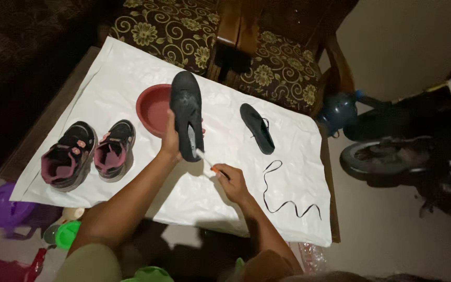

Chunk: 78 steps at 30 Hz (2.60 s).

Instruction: The person scrubs a black slip-on shoe with a toothbrush dipped in water, then threads a black elastic cord through the shoe's eyelets and ties it. A second slip-on shoe and a pair of children's sneakers remain on the table.

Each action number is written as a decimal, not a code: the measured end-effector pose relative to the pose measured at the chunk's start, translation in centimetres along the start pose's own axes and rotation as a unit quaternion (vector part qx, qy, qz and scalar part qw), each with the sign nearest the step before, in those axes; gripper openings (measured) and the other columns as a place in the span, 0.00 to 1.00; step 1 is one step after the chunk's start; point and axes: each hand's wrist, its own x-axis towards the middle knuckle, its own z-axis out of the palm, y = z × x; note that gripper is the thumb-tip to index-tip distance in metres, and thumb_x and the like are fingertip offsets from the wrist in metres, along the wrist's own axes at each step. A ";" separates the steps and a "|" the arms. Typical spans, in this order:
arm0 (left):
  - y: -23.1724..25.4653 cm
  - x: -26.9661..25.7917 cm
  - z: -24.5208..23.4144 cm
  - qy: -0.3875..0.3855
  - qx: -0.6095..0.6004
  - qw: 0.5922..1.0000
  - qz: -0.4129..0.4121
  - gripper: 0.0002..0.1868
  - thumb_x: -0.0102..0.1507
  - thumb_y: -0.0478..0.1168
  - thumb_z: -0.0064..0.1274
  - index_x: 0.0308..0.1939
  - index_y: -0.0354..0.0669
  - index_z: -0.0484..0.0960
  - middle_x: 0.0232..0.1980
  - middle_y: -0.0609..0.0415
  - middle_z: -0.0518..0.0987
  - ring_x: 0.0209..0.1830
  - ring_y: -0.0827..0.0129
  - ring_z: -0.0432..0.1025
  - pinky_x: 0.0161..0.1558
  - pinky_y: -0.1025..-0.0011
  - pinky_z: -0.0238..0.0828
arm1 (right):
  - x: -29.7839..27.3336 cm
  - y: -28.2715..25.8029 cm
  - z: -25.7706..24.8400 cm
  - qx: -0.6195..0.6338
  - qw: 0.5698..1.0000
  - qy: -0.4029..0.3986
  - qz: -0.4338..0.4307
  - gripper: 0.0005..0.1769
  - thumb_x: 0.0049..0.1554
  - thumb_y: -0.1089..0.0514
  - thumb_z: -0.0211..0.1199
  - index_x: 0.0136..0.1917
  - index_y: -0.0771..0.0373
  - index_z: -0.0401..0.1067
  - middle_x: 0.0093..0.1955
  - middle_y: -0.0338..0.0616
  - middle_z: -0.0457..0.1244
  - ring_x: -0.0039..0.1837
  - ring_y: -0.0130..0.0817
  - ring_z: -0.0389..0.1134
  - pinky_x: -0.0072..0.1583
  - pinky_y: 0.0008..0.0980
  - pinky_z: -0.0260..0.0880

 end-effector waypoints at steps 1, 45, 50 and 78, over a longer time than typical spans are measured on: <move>-0.1 0.3 -0.4 0.025 0.004 1.000 0.001 0.41 0.65 0.70 0.35 0.59 0.35 0.75 0.46 0.45 0.83 0.39 0.59 0.80 0.42 0.62 0.82 | 0.2 0.2 -0.4 0.006 1.000 -0.002 -0.028 0.15 0.63 0.56 0.56 0.56 0.68 0.76 0.43 0.40 0.68 0.43 0.28 0.65 0.46 0.28 0.66; -1.5 1.4 -2.6 0.027 0.211 0.977 0.021 0.32 0.74 0.62 0.42 0.67 0.37 0.71 0.45 0.53 0.77 0.39 0.70 0.71 0.37 0.70 0.75 | 0.7 -3.4 -2.4 -0.056 0.998 -0.016 -0.030 0.17 0.62 0.59 0.59 0.64 0.63 0.77 0.38 0.44 0.67 0.38 0.27 0.63 0.41 0.29 0.64; -2.7 1.3 -4.4 0.166 0.291 0.926 0.175 0.31 0.74 0.60 0.44 0.58 0.31 0.76 0.47 0.49 0.78 0.45 0.67 0.71 0.46 0.67 0.73 | 0.3 -3.4 -1.5 -0.078 0.993 0.085 0.001 0.18 0.64 0.59 0.55 0.64 0.63 0.75 0.40 0.46 0.68 0.37 0.30 0.63 0.39 0.30 0.64; -2.8 0.2 -4.1 0.222 -0.005 0.964 0.148 0.46 0.67 0.63 0.49 0.77 0.36 0.53 0.69 0.42 0.68 0.66 0.56 0.69 0.67 0.61 0.70 | 0.2 -5.8 0.5 -0.090 0.990 0.108 0.009 0.18 0.69 0.59 0.48 0.66 0.68 0.69 0.48 0.52 0.68 0.45 0.36 0.71 0.46 0.35 0.76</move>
